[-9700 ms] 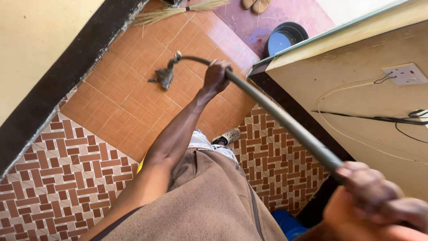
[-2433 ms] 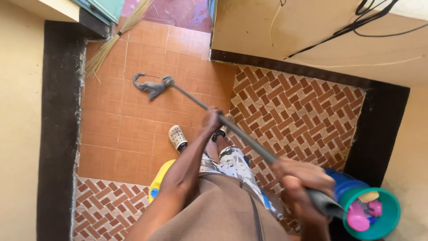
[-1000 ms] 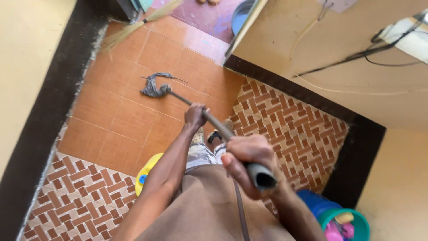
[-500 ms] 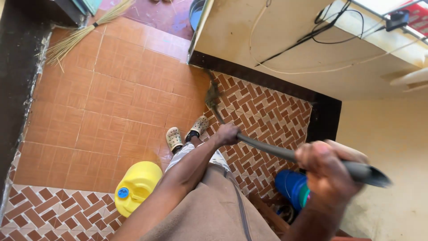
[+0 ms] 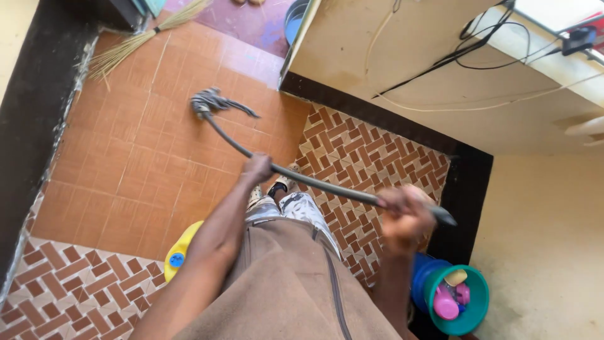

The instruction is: Mopping a tiled floor using a long-handled mop and cleaning solutions.

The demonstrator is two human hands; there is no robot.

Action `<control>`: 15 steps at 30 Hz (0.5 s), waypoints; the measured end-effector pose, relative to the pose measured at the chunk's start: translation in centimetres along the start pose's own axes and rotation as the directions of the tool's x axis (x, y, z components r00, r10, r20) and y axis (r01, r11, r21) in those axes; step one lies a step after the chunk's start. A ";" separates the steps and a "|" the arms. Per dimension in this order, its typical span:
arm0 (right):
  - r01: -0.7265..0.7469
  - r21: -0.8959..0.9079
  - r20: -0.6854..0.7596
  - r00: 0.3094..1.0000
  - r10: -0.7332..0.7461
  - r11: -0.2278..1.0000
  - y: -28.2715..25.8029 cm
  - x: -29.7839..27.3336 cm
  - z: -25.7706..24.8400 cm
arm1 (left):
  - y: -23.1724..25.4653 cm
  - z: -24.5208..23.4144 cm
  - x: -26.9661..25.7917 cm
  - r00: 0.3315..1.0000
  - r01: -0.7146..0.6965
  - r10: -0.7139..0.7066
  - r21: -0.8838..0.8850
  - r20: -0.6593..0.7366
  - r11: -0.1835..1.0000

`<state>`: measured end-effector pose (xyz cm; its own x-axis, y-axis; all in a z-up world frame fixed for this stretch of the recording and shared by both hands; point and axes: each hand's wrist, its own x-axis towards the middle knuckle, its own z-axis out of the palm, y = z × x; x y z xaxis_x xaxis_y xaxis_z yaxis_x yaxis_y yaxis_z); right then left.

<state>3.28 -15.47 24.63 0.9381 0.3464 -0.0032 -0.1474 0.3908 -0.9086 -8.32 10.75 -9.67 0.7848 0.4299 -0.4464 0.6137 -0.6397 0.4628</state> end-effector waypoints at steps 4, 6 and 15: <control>-0.033 0.037 0.397 0.918 0.016 0.999 2.6 1.3 9.0 | -7.3 -0.7 -2.6 0.988 0.123 -0.134 -0.143 -0.073 0.982; -0.077 -0.082 0.572 0.813 0.110 0.994 0.2 1.0 13.7 | -7.7 -1.2 -4.1 0.970 0.200 -0.214 -0.118 -0.114 0.973; 0.163 -0.196 0.723 0.690 0.030 0.967 -6.9 1.2 13.7 | 5.6 -3.3 -0.2 0.990 0.136 -0.139 -0.111 -0.022 0.984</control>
<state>1.14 -6.13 36.62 0.4165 0.8673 0.2725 0.0714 0.2676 -0.9609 -4.77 9.18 -4.40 0.6937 0.5285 -0.4894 0.7203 -0.5005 0.4804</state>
